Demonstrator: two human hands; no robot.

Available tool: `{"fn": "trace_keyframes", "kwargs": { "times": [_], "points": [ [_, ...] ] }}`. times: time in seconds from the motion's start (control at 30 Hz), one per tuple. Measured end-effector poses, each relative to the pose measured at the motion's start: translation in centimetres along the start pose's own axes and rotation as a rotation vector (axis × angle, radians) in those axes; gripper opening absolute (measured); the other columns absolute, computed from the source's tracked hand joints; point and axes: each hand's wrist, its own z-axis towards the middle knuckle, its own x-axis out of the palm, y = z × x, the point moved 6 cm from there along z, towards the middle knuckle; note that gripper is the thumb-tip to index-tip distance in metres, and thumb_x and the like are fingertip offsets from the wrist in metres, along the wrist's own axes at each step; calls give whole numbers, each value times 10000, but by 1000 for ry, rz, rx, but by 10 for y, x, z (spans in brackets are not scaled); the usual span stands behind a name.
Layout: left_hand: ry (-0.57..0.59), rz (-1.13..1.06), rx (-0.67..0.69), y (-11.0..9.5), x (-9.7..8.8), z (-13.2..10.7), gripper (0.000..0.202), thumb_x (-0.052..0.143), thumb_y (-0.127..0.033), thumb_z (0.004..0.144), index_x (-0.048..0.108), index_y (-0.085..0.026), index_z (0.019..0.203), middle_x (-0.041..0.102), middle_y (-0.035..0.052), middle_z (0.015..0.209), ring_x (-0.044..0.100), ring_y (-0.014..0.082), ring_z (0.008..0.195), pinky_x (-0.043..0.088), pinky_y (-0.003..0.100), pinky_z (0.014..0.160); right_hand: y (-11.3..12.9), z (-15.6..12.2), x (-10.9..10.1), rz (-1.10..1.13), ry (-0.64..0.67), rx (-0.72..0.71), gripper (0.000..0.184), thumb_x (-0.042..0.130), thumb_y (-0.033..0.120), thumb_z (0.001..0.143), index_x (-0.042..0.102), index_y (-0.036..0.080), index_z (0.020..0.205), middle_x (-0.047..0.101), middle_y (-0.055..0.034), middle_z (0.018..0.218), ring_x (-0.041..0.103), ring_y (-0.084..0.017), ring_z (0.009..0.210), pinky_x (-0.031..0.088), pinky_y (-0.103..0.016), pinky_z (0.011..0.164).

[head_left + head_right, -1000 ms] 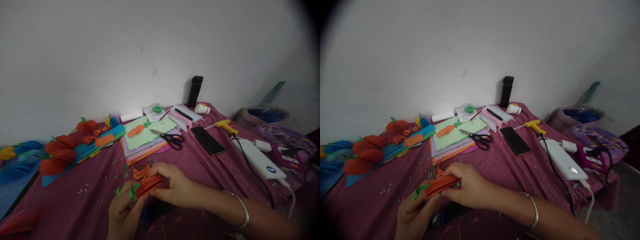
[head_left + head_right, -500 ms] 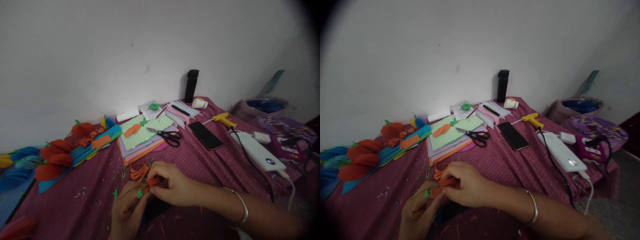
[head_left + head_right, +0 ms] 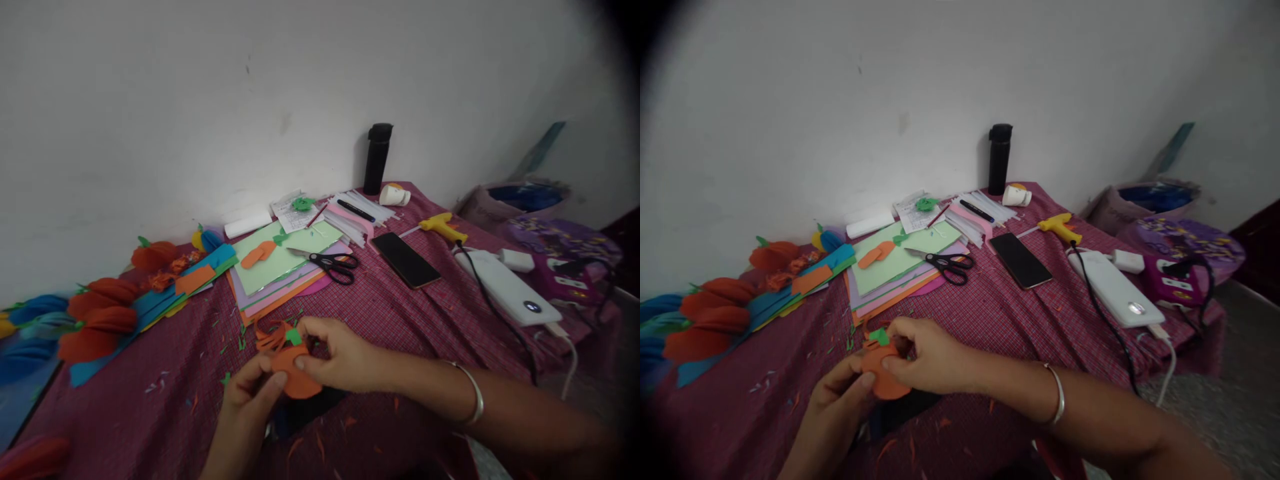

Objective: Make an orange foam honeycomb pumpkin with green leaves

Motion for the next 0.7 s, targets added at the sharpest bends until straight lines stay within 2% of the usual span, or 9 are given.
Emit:
{"fn": "trace_keyframes", "kwargs": {
  "times": [0.1, 0.17, 0.23, 0.33, 0.4, 0.47, 0.53, 0.63, 0.7],
  "points": [
    [39, -307, -189, 7, 4, 0, 199, 821, -354, 695, 752, -196, 794, 699, 3, 724, 613, 122, 638, 491, 208, 634, -5, 1, 7, 256, 164, 34, 174, 644, 247, 773, 512, 177, 863, 518, 36, 777, 489, -100, 689, 416, -242, 660],
    [42, -414, -255, 8, 4, -1, 280, 854, -343, 646, 773, -198, 871, 719, 10, 739, 634, 125, 641, 501, 204, 628, -8, 2, 7, 336, 199, 40, 172, 615, 219, 800, 527, 177, 942, 557, 13, 852, 542, -113, 767, 449, -271, 734],
    [50, -469, -287, 9, 5, -3, 311, 873, -327, 612, 780, -195, 877, 728, 15, 738, 654, 133, 660, 510, 203, 635, -7, 3, 3, 249, 171, -4, 278, 603, 124, 787, 547, 179, 1054, 589, -18, 962, 576, -133, 884, 461, -309, 830],
    [141, -462, -316, 12, 10, -7, 277, 869, -336, 612, 776, -171, 814, 705, 18, 666, 639, 125, 603, 500, 200, 599, 4, 3, 5, 73, 198, -180, 458, 655, 77, 767, 561, 196, 1199, 574, -74, 1163, 546, -185, 1119, 418, -390, 996],
    [207, -444, -343, 16, 15, -11, 288, 870, -345, 604, 774, -167, 808, 693, 18, 639, 621, 120, 563, 484, 201, 559, 11, 1, 8, 81, 257, -273, 362, 708, 132, 777, 622, 205, 1121, 554, -89, 1221, 504, -211, 1216, 392, -417, 1042],
    [237, -432, -374, 20, 20, -13, 306, 868, -357, 597, 772, -173, 822, 700, 27, 653, 629, 131, 568, 483, 214, 553, 12, 0, 11, 145, 302, -283, 176, 735, 187, 786, 662, 196, 945, 558, -91, 1220, 506, -218, 1230, 407, -419, 1028],
    [236, -392, -383, 24, 22, -13, 288, 833, -382, 644, 763, -169, 825, 703, 43, 657, 633, 143, 573, 492, 234, 564, 9, 1, 11, 188, 306, -259, 108, 741, 216, 789, 644, 180, 820, 575, -92, 1198, 537, -210, 1192, 418, -418, 1011],
    [138, -274, -303, 24, 17, -4, 272, 766, -426, 710, 742, -175, 811, 701, 61, 657, 637, 166, 580, 507, 272, 566, 0, 4, 8, 228, 228, -197, 165, 744, 246, 784, 598, 170, 770, 601, -82, 1149, 575, -184, 1111, 428, -396, 989],
    [9, -105, -135, 16, 8, 4, 315, 723, -488, 735, 734, -183, 809, 704, 77, 670, 636, 189, 571, 510, 301, 537, -11, 7, 6, 296, 157, -102, 213, 757, 291, 768, 590, 166, 809, 606, -63, 1096, 602, -156, 1004, 465, -342, 912]
  ]
}}
